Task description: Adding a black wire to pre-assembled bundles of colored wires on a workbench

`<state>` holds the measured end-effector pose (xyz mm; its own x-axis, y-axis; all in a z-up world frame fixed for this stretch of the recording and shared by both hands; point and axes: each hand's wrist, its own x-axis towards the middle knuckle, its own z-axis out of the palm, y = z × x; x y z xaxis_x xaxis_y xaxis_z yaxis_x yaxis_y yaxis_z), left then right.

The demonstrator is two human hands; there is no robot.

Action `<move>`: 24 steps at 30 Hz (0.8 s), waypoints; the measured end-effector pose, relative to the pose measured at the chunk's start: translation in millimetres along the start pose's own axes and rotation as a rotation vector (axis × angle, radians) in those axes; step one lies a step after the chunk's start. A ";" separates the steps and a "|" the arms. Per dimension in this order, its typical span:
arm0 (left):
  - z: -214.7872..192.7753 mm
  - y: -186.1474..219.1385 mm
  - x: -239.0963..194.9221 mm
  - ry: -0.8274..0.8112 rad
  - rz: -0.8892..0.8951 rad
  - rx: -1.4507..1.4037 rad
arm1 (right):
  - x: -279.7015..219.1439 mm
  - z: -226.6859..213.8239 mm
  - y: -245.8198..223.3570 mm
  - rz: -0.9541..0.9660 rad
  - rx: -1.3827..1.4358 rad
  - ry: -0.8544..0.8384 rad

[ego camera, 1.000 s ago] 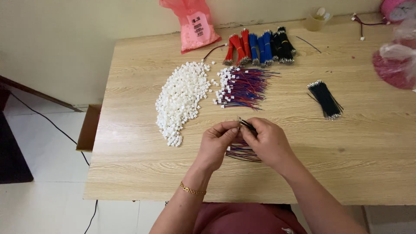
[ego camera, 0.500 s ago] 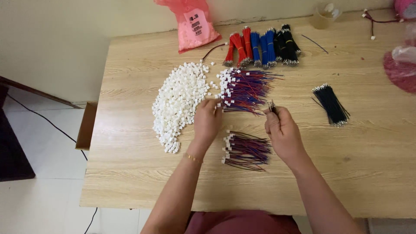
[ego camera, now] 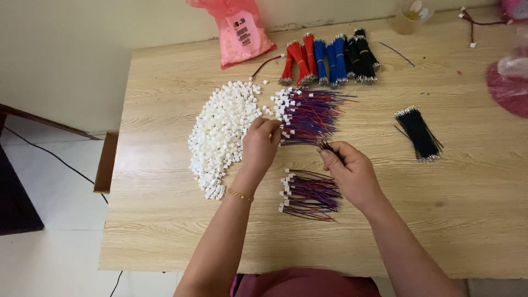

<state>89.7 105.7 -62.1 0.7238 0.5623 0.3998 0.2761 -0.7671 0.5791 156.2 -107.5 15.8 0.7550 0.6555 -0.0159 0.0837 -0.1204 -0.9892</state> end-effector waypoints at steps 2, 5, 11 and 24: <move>-29.9 23.2 2.2 0.055 -0.015 -0.162 | -1.8 -0.7 -4.5 -0.011 0.003 -0.001; -69.5 54.1 -3.8 0.135 -0.044 -0.357 | -9.0 2.8 -21.9 -0.034 0.012 0.000; -106.9 94.2 -39.1 -0.061 -0.216 -0.769 | -27.0 13.4 -48.1 -0.057 0.005 -0.025; -96.2 101.6 -83.3 -0.148 -0.423 -1.139 | -63.8 26.1 -87.2 -0.034 -0.220 -0.026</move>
<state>-3.3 10.6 31.7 0.7969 0.6040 -0.0126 -0.1502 0.2183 0.9642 83.8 -119.4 99.3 0.7325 0.6807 0.0106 0.2509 -0.2554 -0.9337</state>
